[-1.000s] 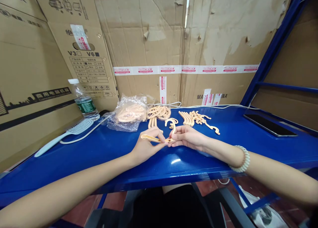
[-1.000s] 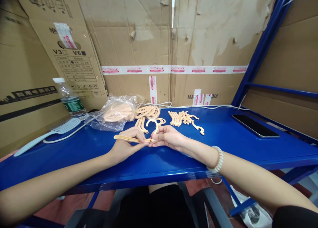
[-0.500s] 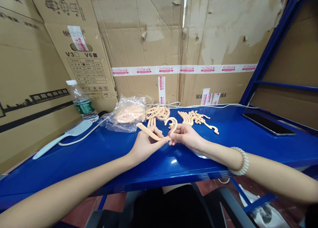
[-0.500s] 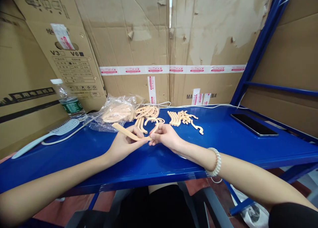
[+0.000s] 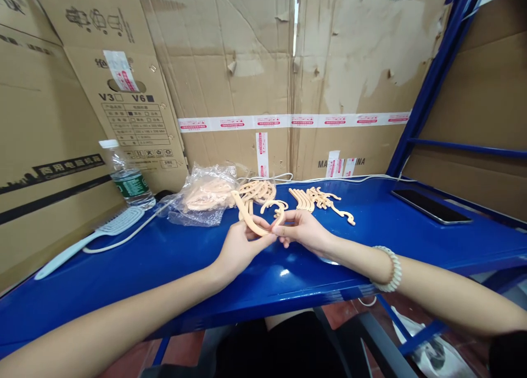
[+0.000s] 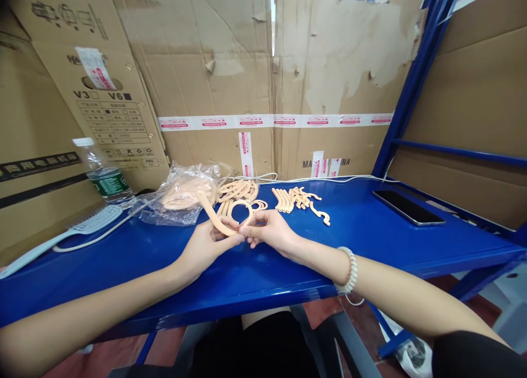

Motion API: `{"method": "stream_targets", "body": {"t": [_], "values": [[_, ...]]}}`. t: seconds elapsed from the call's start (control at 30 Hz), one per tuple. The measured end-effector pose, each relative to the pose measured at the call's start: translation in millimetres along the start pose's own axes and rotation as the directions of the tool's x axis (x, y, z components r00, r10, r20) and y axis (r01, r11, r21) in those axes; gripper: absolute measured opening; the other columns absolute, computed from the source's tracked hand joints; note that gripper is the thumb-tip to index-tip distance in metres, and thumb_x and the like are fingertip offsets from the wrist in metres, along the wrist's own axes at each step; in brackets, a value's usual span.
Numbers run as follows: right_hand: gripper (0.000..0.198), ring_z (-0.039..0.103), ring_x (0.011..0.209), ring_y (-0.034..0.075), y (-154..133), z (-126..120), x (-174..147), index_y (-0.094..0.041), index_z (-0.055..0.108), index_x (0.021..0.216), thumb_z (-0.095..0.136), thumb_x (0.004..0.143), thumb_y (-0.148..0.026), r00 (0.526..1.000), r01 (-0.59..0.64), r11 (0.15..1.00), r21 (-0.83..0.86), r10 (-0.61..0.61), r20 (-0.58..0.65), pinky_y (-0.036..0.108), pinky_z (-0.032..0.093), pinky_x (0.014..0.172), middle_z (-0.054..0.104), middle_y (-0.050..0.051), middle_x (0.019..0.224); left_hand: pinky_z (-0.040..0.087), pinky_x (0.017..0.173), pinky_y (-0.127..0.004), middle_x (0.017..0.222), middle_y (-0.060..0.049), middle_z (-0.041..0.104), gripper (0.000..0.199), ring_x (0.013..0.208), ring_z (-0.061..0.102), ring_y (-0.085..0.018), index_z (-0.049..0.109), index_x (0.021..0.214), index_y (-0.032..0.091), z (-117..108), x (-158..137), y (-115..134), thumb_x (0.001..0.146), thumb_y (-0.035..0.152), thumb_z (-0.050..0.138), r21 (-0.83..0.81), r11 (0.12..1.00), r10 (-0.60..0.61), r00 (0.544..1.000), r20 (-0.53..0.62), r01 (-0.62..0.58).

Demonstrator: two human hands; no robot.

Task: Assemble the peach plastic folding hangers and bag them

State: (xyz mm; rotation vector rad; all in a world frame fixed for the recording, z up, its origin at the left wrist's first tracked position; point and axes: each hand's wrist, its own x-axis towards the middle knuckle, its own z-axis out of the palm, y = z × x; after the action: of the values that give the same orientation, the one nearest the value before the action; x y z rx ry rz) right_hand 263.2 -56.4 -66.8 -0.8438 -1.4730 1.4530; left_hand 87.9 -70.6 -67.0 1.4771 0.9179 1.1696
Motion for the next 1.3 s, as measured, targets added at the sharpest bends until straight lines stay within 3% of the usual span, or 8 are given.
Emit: {"method": "stream_targets", "body": {"t": [0.17, 0.3, 0.43, 0.67, 0.83, 1.03, 1.13, 1.3], "values": [[0.047, 0.066, 0.071, 0.016, -20.3, -46.4, 17.9, -0.015, 0.062, 0.115, 0.071, 0.078, -0.041, 0.970, 0.188, 0.958, -0.216, -0.215, -0.110, 0.030, 0.055, 0.065, 0.071, 0.006, 0.082, 0.054, 0.071, -0.025, 0.073, -0.002, 0.072, 0.033, 0.070, 0.070, -0.015, 0.065, 0.079, 0.013, -5.1, 1.2, 2.5, 0.057, 0.022, 0.088, -0.120, 0.982, -0.147, 0.989, -0.025, 0.143], [0.026, 0.065, 0.086, 0.022, -29.9, -93.5, 29.7, -0.014, 0.071, 0.104, 0.065, 0.081, -0.025, 0.920, 0.197, 0.533, -0.823, -0.390, -0.032, 0.040, 0.050, 0.083, 0.073, 0.010, 0.092, 0.055, 0.071, -0.022, 0.074, -0.004, 0.073, 0.032, 0.072, 0.070, -0.014, 0.070, 0.086, 0.011, -7.6, 0.5, 6.7, 0.059, 0.017, 0.087, -0.195, 0.955, -0.229, 0.973, -0.005, 0.224], [0.024, 0.060, 0.104, 0.028, -23.0, -106.1, 33.0, -0.015, 0.074, 0.101, 0.068, 0.078, -0.020, 0.935, 0.264, 0.249, -0.932, -0.302, 0.185, 0.045, 0.042, 0.095, 0.070, 0.013, 0.108, 0.057, 0.075, -0.023, 0.077, -0.006, 0.074, 0.029, 0.074, 0.072, -0.015, 0.072, 0.087, 0.010, -11.4, 1.1, 10.3, 0.062, 0.011, 0.085, -0.261, 0.930, -0.273, 0.962, -0.011, 0.260], [0.009, 0.060, 0.088, 0.024, -6.4, -103.5, 44.5, -0.018, 0.074, 0.071, 0.069, 0.070, -0.011, 0.948, 0.237, 0.423, -0.874, -0.296, 0.114, 0.040, 0.042, 0.090, 0.073, 0.008, 0.086, 0.059, 0.075, -0.020, 0.076, -0.006, 0.074, 0.017, 0.073, 0.072, -0.014, 0.071, 0.084, 0.011, -18.8, 4.7, 12.0, 0.070, 0.002, 0.076, -0.317, 0.915, -0.284, 0.956, -0.070, 0.248], [0.016, 0.056, 0.053, 0.015, -4.8, -108.8, 49.7, -0.016, 0.072, 0.075, 0.072, 0.073, -0.032, 0.943, 0.185, 0.674, -0.715, -0.327, -0.064, 0.030, 0.047, 0.060, 0.064, 0.002, 0.059, 0.059, 0.074, -0.021, 0.077, -0.006, 0.073, 0.017, 0.072, 0.071, -0.013, 0.071, 0.084, 0.011, -17.9, 5.6, 9.8, 0.070, 0.002, 0.076, -0.319, 0.911, -0.288, 0.957, -0.036, 0.262], [0.037, 0.071, 0.079, 0.017, -21.8, -90.8, 31.7, -0.021, 0.062, 0.098, 0.067, 0.078, -0.051, 0.905, 0.251, 0.938, -0.237, -0.314, -0.286, 0.031, 0.056, 0.075, 0.071, 0.008, 0.100, 0.058, 0.073, -0.020, 0.078, -0.005, 0.073, 0.021, 0.073, 0.071, -0.014, 0.070, 0.083, 0.011, -16.4, 3.0, 8.6, 0.066, 0.005, 0.080, -0.333, 0.899, -0.282, 0.958, 0.052, 0.283], [0.038, 0.071, 0.084, 0.018, -26.2, -74.0, 19.3, -0.023, 0.061, 0.108, 0.073, 0.075, -0.038, 0.889, 0.241, 0.969, 0.047, -0.201, -0.412, 0.031, 0.056, 0.079, 0.073, 0.005, 0.100, 0.058, 0.077, -0.023, 0.080, -0.005, 0.073, 0.023, 0.074, 0.071, -0.014, 0.069, 0.081, 0.012, -16.2, 2.9, 6.2, 0.063, 0.005, 0.082, -0.346, 0.892, -0.277, 0.956, 0.091, 0.291], [0.037, 0.069, 0.073, 0.015, -14.4, -60.6, 15.5, -0.020, 0.064, 0.100, 0.078, 0.066, -0.024, 0.892, 0.158, 0.987, -0.001, -0.143, -0.429, 0.027, 0.054, 0.070, 0.073, 0.005, 0.093, 0.057, 0.081, -0.026, 0.080, -0.004, 0.072, 0.025, 0.073, 0.070, -0.013, 0.069, 0.079, 0.012, -15.9, 3.7, 3.1, 0.060, 0.007, 0.084, -0.329, 0.896, -0.273, 0.954, 0.120, 0.298]]}}
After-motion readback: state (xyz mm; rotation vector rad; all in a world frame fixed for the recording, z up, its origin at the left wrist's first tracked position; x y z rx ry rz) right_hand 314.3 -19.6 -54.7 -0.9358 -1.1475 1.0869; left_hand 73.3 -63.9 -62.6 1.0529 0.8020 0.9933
